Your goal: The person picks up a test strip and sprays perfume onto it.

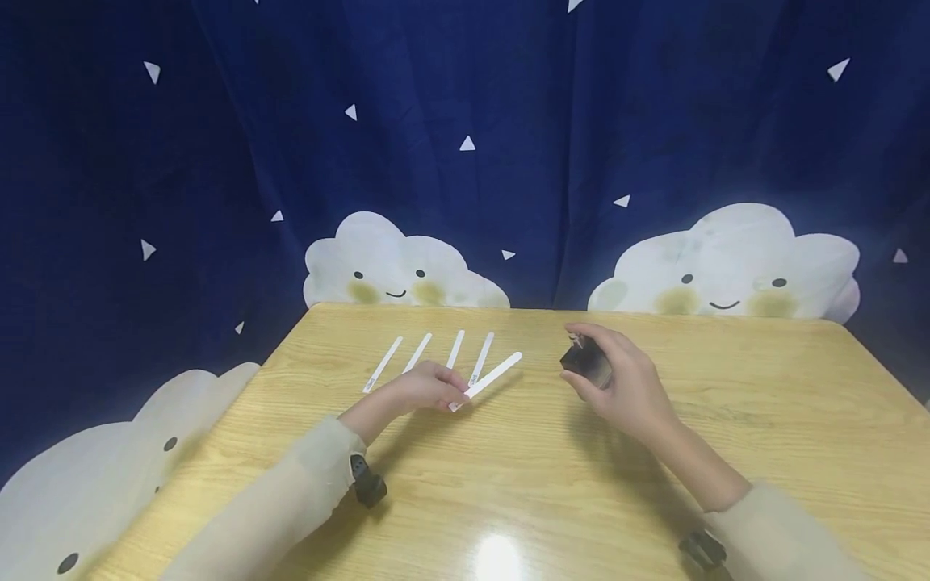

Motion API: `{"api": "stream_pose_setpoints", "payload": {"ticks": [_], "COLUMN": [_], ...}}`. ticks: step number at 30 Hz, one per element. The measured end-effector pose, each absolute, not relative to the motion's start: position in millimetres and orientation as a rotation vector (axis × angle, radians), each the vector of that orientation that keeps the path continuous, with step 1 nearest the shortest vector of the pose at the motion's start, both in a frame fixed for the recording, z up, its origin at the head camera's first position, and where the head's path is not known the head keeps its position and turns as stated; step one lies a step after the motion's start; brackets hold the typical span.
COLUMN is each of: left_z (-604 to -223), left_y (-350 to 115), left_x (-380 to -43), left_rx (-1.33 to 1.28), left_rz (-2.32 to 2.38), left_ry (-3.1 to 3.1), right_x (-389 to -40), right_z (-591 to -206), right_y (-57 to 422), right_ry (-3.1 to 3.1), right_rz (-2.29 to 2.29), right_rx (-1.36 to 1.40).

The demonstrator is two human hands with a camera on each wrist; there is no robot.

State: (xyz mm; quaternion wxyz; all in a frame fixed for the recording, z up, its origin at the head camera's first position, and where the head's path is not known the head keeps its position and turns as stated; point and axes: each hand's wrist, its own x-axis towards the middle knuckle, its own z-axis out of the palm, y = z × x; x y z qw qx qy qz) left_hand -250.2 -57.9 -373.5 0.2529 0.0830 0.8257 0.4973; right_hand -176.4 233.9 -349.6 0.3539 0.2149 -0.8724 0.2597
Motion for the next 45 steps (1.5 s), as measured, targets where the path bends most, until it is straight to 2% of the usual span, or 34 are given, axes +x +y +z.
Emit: {"api": "stream_pose_setpoints", "payload": {"ticks": [22, 45], "left_z": [-370.9, -362.8], "left_y": [-69.2, -51.8], "left_x": [-237.4, -230.7], "left_rx": [0.142, 0.101], "left_rz": [1.594, 1.752], "left_ry": [2.096, 2.118], "right_x": [-181.9, -189.0], "right_z": [-358.9, -359.2], "right_y": [213.4, 192.4], "right_ry": [-2.294, -2.285], "right_rz": [0.643, 0.695], "right_rx": [0.633, 0.627]}}
